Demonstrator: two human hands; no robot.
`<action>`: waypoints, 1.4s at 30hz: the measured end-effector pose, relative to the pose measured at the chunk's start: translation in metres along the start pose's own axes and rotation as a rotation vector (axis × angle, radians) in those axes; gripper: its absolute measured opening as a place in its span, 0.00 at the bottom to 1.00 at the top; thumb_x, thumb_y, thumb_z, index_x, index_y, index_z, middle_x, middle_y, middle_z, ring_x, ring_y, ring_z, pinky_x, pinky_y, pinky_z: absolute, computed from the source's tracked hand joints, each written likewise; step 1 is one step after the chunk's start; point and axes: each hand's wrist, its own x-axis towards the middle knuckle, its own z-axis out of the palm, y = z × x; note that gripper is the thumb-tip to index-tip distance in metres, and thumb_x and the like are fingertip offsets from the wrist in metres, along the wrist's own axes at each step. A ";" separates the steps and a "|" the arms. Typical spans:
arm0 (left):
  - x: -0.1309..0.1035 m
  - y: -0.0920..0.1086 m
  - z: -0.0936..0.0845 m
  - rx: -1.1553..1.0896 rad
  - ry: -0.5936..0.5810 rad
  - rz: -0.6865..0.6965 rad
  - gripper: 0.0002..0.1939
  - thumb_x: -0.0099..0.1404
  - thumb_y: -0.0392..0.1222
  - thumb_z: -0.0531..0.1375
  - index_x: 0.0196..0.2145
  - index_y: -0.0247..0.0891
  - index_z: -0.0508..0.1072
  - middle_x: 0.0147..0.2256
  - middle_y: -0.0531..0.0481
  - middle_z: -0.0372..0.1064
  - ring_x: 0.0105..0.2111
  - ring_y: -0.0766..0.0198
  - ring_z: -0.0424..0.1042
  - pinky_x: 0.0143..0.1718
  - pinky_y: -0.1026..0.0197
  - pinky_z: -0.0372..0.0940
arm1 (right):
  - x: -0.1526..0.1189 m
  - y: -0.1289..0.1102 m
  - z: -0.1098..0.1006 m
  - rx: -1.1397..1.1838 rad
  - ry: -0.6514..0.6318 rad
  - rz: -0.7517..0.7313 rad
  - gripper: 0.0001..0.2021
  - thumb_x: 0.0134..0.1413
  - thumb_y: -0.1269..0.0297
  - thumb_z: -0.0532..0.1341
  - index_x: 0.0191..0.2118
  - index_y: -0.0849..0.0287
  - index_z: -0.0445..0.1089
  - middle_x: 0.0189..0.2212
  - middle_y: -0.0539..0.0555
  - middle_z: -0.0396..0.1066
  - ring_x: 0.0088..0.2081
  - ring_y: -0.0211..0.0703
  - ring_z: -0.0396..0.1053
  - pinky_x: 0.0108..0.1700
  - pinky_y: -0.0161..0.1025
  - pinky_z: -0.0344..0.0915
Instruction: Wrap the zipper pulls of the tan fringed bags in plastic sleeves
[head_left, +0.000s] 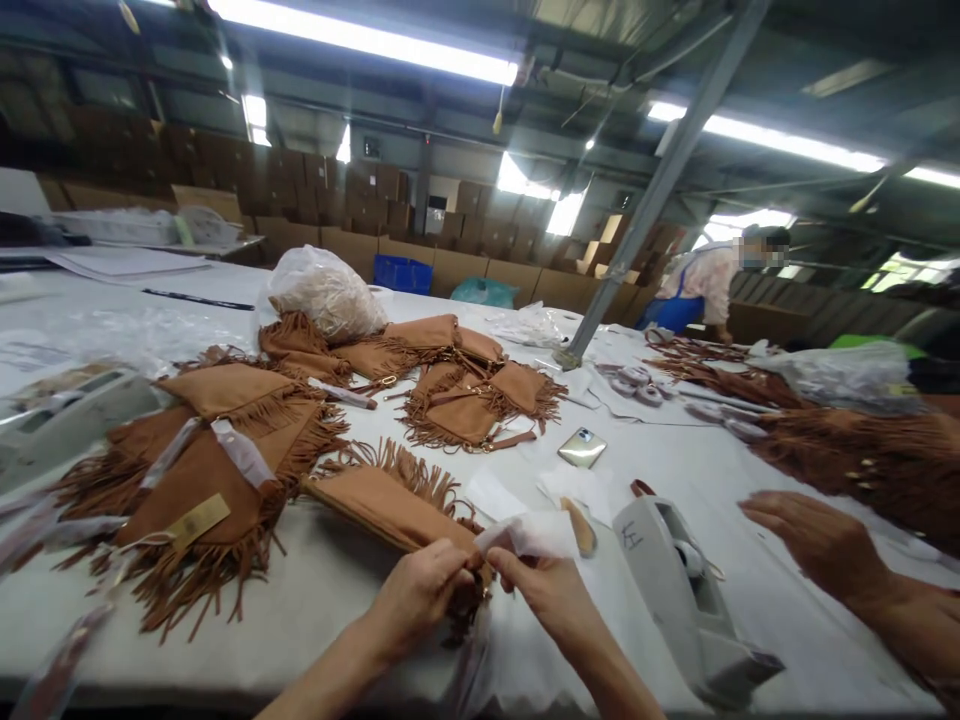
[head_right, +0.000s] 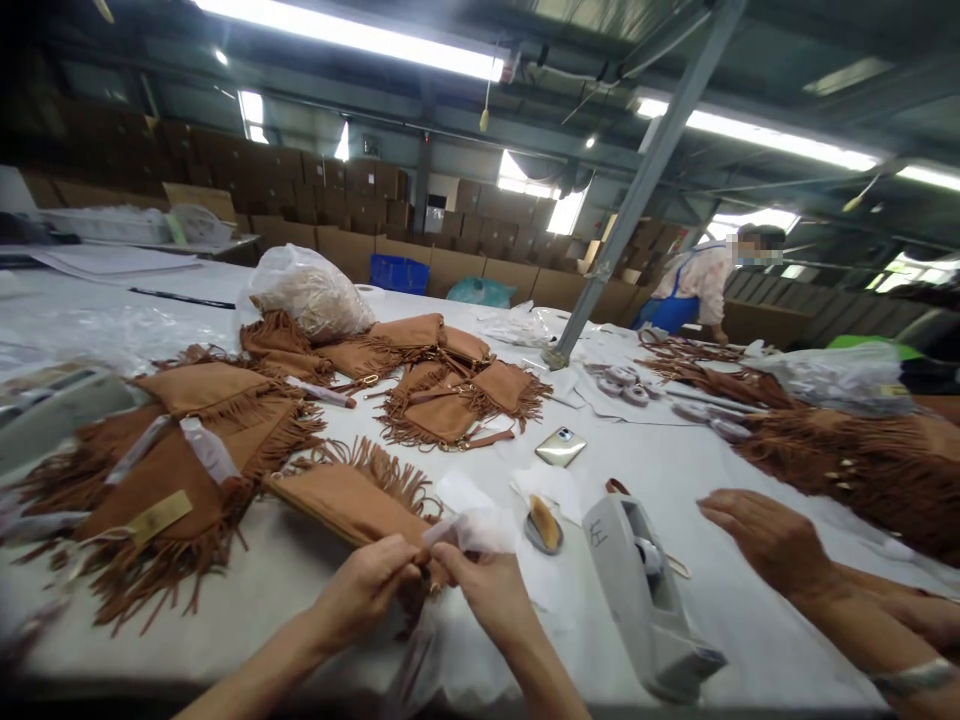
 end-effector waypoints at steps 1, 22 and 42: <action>0.003 0.003 -0.002 -0.005 -0.015 0.004 0.11 0.65 0.38 0.50 0.33 0.38 0.72 0.28 0.48 0.66 0.29 0.63 0.66 0.31 0.64 0.59 | 0.002 0.000 -0.002 0.019 -0.054 0.007 0.10 0.40 0.59 0.66 0.19 0.60 0.71 0.16 0.48 0.65 0.22 0.37 0.60 0.27 0.34 0.56; -0.016 -0.003 0.023 -0.542 0.090 -0.308 0.33 0.59 0.34 0.55 0.60 0.41 0.46 0.29 0.54 0.66 0.26 0.66 0.67 0.26 0.68 0.60 | -0.010 0.039 0.019 -0.005 -0.134 -0.068 0.10 0.46 0.59 0.65 0.27 0.62 0.75 0.26 0.53 0.72 0.29 0.43 0.67 0.32 0.36 0.61; -0.110 -0.010 -0.002 -0.758 0.051 -0.877 0.27 0.52 0.67 0.58 0.27 0.36 0.64 0.20 0.55 0.63 0.19 0.66 0.66 0.20 0.66 0.61 | -0.039 0.097 0.083 -0.878 0.153 -1.022 0.11 0.58 0.72 0.50 0.31 0.56 0.68 0.25 0.52 0.66 0.25 0.40 0.60 0.29 0.38 0.54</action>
